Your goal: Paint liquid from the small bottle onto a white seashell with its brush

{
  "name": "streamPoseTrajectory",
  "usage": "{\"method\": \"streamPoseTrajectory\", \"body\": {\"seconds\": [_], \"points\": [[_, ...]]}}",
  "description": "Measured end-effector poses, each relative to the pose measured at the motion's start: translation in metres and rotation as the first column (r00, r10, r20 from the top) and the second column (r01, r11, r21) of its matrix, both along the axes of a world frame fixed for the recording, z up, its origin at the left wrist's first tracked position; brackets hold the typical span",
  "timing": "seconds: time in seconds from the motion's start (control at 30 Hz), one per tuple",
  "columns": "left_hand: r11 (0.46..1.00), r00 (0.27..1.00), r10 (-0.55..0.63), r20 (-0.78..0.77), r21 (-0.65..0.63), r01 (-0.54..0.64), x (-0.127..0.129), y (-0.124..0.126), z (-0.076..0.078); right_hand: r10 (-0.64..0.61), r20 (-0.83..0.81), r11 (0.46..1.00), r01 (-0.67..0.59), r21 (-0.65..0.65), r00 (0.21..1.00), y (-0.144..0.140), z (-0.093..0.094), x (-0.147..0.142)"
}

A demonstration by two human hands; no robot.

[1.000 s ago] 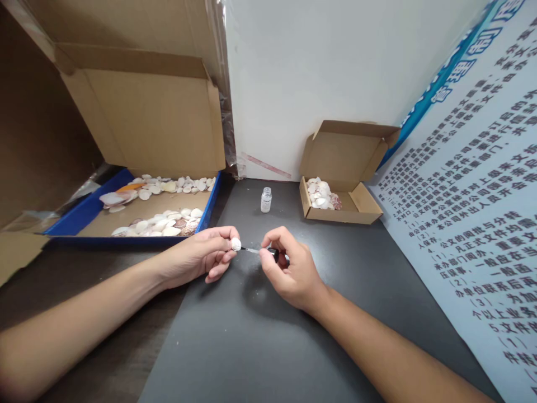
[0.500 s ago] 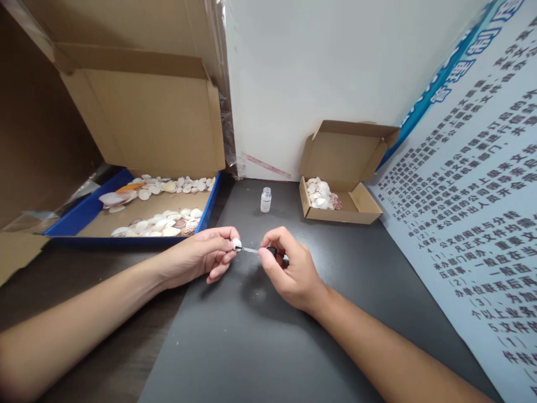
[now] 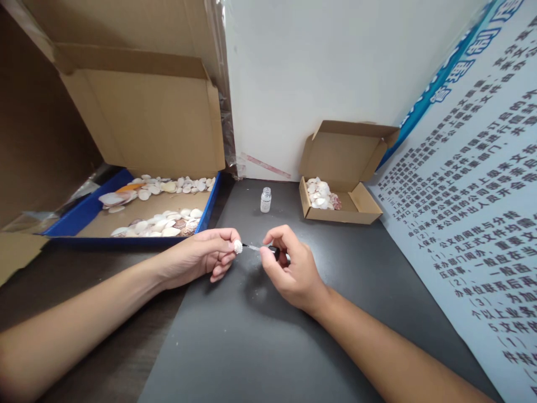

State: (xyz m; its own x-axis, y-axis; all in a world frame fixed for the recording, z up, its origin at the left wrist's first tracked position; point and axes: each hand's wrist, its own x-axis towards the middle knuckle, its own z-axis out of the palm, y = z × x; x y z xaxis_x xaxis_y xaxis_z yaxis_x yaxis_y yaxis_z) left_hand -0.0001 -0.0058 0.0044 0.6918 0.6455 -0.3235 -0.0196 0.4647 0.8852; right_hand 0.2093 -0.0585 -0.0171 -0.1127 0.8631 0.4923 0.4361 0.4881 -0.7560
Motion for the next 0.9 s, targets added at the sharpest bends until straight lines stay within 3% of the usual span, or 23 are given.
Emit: {"method": "streamPoseTrajectory", "body": {"seconds": [0.9], "points": [[0.999,1.000,-0.019,-0.019,0.030,0.019,0.0010,-0.0015,0.0009,0.038,-0.057,0.999,-0.037,0.014,0.998,-0.0011,-0.0023,0.0028]]}}
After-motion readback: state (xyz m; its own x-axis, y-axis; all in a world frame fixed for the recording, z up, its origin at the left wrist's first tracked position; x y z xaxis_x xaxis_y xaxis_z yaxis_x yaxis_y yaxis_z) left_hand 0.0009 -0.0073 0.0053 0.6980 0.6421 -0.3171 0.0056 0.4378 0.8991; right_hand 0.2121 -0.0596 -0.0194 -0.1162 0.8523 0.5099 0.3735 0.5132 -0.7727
